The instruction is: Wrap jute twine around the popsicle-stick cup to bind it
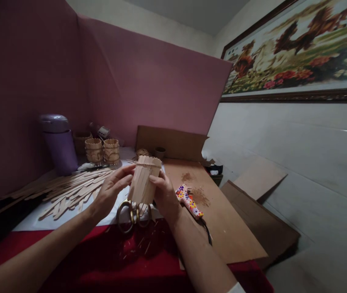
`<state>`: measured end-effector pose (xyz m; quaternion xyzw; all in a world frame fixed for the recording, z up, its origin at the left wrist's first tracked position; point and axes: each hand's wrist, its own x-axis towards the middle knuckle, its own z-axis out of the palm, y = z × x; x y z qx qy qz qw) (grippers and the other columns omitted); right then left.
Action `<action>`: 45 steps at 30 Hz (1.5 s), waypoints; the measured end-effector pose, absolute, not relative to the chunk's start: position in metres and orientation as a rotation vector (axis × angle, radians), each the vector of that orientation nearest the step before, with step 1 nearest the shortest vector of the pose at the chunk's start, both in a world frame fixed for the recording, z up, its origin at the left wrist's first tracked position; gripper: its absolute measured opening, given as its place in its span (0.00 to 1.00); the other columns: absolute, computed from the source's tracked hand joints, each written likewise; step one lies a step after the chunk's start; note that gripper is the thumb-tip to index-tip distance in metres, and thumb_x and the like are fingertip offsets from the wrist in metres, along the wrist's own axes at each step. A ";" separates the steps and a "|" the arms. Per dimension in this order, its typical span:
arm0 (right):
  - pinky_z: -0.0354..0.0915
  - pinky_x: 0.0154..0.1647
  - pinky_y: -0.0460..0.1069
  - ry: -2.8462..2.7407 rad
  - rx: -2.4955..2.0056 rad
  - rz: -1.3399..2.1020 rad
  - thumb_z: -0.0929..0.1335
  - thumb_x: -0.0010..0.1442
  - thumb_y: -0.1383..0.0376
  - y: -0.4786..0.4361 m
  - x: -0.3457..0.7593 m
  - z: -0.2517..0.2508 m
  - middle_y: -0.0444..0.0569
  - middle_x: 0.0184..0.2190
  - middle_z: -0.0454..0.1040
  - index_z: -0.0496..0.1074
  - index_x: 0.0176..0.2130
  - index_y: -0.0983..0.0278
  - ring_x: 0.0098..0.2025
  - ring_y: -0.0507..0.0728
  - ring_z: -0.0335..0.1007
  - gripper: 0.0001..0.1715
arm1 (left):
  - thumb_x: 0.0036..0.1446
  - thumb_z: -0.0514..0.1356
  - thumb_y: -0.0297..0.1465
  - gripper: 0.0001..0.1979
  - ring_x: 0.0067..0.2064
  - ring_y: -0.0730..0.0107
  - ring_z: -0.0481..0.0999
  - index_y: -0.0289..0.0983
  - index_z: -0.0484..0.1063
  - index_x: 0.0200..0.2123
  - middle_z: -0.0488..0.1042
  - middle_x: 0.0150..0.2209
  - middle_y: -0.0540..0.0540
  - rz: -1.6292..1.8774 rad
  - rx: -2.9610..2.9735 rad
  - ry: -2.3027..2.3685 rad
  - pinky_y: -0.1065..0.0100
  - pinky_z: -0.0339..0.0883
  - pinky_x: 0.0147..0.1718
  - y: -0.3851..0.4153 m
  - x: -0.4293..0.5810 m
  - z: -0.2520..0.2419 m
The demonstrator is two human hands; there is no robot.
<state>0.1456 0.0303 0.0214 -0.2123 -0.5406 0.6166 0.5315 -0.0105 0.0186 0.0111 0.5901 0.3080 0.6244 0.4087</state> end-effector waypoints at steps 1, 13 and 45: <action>0.69 0.46 0.59 -1.310 -0.519 1.504 0.66 0.52 0.53 0.030 0.148 0.022 0.53 0.44 0.78 0.68 0.53 0.63 0.46 0.65 0.74 0.31 | 0.56 0.62 0.40 0.19 0.42 0.64 0.72 0.38 0.72 0.48 0.74 0.40 0.45 1.608 1.457 0.774 0.64 0.66 0.42 0.019 -0.011 0.013; 0.70 0.42 0.59 -1.503 -0.609 1.343 0.62 0.54 0.44 0.025 0.153 0.017 0.49 0.34 0.78 0.73 0.45 0.61 0.42 0.64 0.74 0.30 | 0.46 0.69 0.38 0.18 0.36 0.69 0.72 0.38 0.73 0.39 0.74 0.36 0.47 1.771 1.394 0.768 0.67 0.67 0.36 0.021 -0.013 0.022; 0.62 0.54 0.59 -1.559 -0.751 0.722 0.75 0.45 0.49 0.045 0.138 -0.005 0.56 0.55 0.65 0.55 0.62 0.61 0.52 0.62 0.65 0.53 | 0.35 0.72 0.32 0.26 0.44 0.60 0.75 0.35 0.74 0.42 0.78 0.40 0.44 1.647 1.265 0.677 0.64 0.66 0.45 0.039 -0.031 0.024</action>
